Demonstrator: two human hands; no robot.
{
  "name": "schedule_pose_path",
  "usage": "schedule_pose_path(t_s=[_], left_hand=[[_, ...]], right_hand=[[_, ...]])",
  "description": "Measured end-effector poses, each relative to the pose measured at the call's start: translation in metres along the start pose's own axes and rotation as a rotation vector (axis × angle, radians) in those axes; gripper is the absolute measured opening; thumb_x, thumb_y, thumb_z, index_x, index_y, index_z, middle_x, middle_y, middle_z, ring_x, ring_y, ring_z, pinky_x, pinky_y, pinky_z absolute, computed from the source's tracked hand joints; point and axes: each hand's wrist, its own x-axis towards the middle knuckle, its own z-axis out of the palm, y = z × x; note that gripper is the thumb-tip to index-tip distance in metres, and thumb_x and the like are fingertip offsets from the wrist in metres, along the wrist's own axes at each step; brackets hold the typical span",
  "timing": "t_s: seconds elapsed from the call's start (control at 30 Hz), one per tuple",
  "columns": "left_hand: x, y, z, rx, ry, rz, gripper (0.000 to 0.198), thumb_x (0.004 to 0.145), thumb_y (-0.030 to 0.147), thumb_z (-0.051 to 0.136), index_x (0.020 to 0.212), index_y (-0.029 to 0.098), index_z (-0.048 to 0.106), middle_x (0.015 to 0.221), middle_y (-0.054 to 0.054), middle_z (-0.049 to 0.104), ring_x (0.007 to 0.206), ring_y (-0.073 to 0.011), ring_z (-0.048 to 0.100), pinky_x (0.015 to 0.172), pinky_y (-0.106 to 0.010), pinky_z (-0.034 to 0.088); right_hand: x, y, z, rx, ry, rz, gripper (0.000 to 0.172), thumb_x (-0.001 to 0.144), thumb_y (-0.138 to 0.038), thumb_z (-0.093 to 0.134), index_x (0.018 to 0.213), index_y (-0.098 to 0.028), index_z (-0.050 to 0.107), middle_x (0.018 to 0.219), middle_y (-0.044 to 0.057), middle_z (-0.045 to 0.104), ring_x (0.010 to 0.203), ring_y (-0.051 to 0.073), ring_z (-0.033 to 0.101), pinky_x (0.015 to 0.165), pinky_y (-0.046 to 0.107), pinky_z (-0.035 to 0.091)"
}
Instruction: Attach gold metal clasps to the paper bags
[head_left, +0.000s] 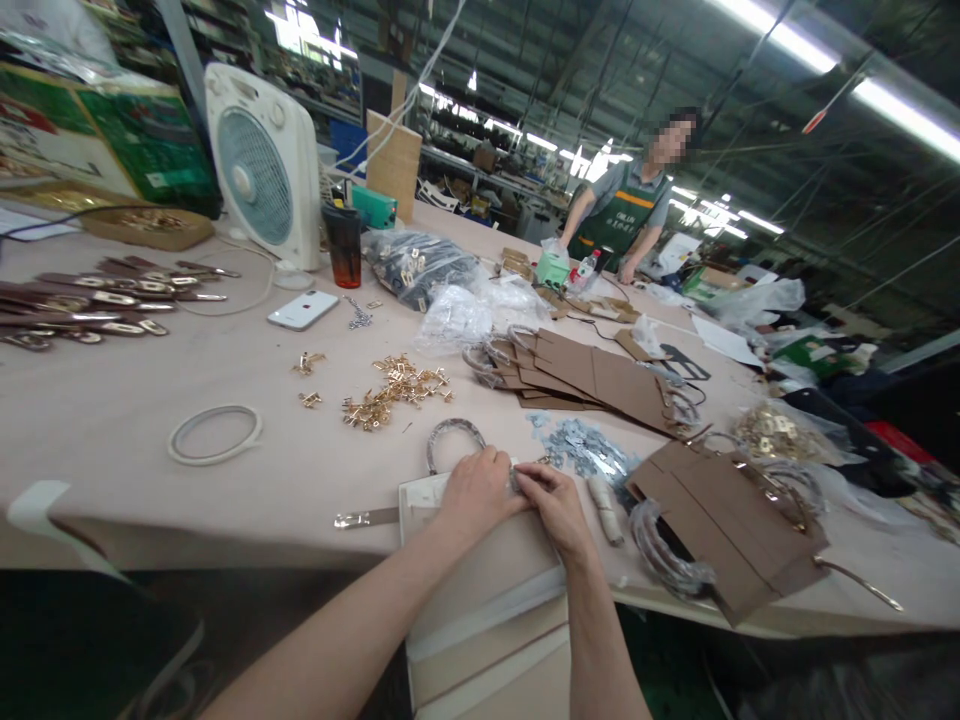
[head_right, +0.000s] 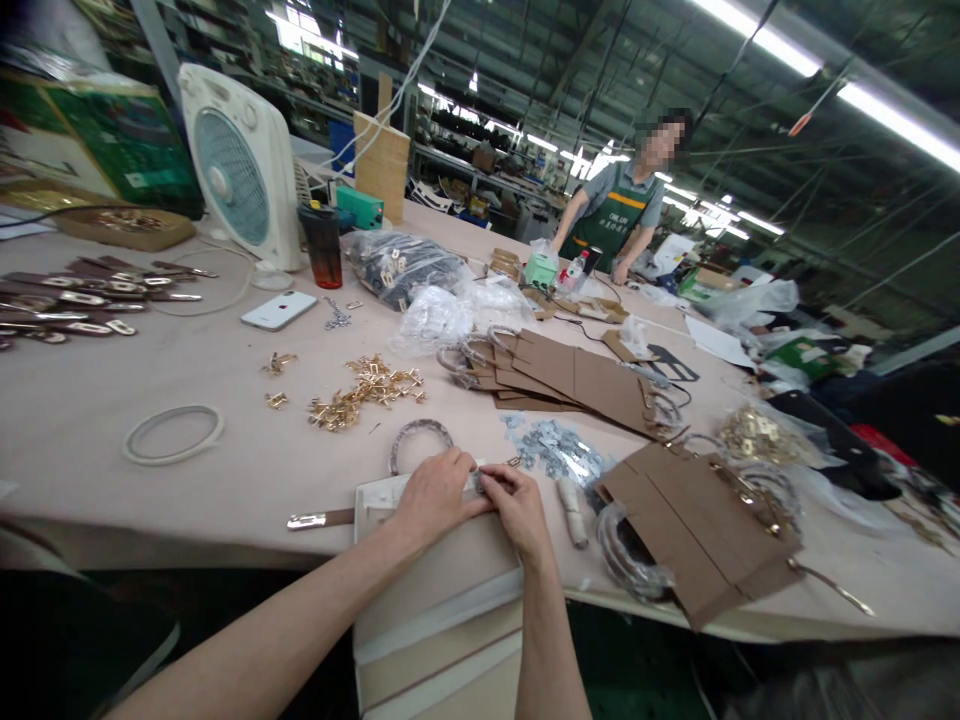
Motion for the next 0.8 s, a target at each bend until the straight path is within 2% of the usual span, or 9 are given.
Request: schedule_pose_path(t_s=[0.23, 0.4, 0.67, 0.73, 0.8], left_hand=[[0.000, -0.002, 0.001, -0.007, 0.005, 0.009, 0.043, 0.089, 0.055, 0.070, 0.106, 0.016, 0.063, 0.105, -0.011, 0.067, 0.098, -0.0301, 0.067, 0.085, -0.041, 0.054], [0.000, -0.003, 0.003, -0.007, 0.008, 0.019, 0.041, 0.088, 0.051, 0.071, 0.108, 0.016, 0.062, 0.106, -0.011, 0.066, 0.098, -0.0303, 0.066, 0.085, -0.042, 0.054], [-0.001, -0.002, 0.005, -0.026, 0.019, 0.016, 0.037, 0.088, 0.047, 0.072, 0.108, 0.018, 0.061, 0.108, -0.011, 0.066, 0.099, -0.0302, 0.066, 0.086, -0.042, 0.053], [-0.001, -0.001, 0.004, -0.042, 0.026, 0.014, 0.038, 0.088, 0.048, 0.071, 0.108, 0.018, 0.062, 0.108, -0.010, 0.065, 0.099, -0.0302, 0.066, 0.086, -0.042, 0.052], [-0.001, -0.001, 0.004, -0.049, 0.024, 0.017, 0.039, 0.086, 0.048, 0.074, 0.107, 0.018, 0.062, 0.108, -0.010, 0.065, 0.100, -0.0301, 0.065, 0.087, -0.042, 0.052]], right_hand=[[0.000, -0.006, 0.004, -0.079, 0.046, -0.034, 0.023, 0.084, -0.039, 0.073, 0.097, -0.022, 0.082, 0.102, 0.007, 0.080, 0.098, 0.026, 0.070, 0.089, 0.036, 0.054], [0.001, -0.009, 0.006, -0.097, 0.034, -0.048, 0.022, 0.085, -0.036, 0.071, 0.098, -0.022, 0.081, 0.102, 0.007, 0.079, 0.098, 0.025, 0.070, 0.091, 0.036, 0.053], [-0.001, -0.010, 0.008, -0.102, 0.057, -0.033, 0.029, 0.084, -0.041, 0.074, 0.103, -0.019, 0.079, 0.094, 0.007, 0.076, 0.084, 0.022, 0.067, 0.079, 0.032, 0.052], [-0.001, -0.007, 0.006, -0.058, 0.126, -0.028, 0.036, 0.087, -0.044, 0.072, 0.112, -0.019, 0.076, 0.089, 0.005, 0.074, 0.075, 0.020, 0.064, 0.071, 0.031, 0.051], [0.005, 0.000, 0.001, -0.035, 0.290, -0.027, 0.042, 0.091, -0.049, 0.065, 0.117, -0.018, 0.073, 0.085, 0.005, 0.072, 0.069, 0.019, 0.061, 0.067, 0.031, 0.049]])
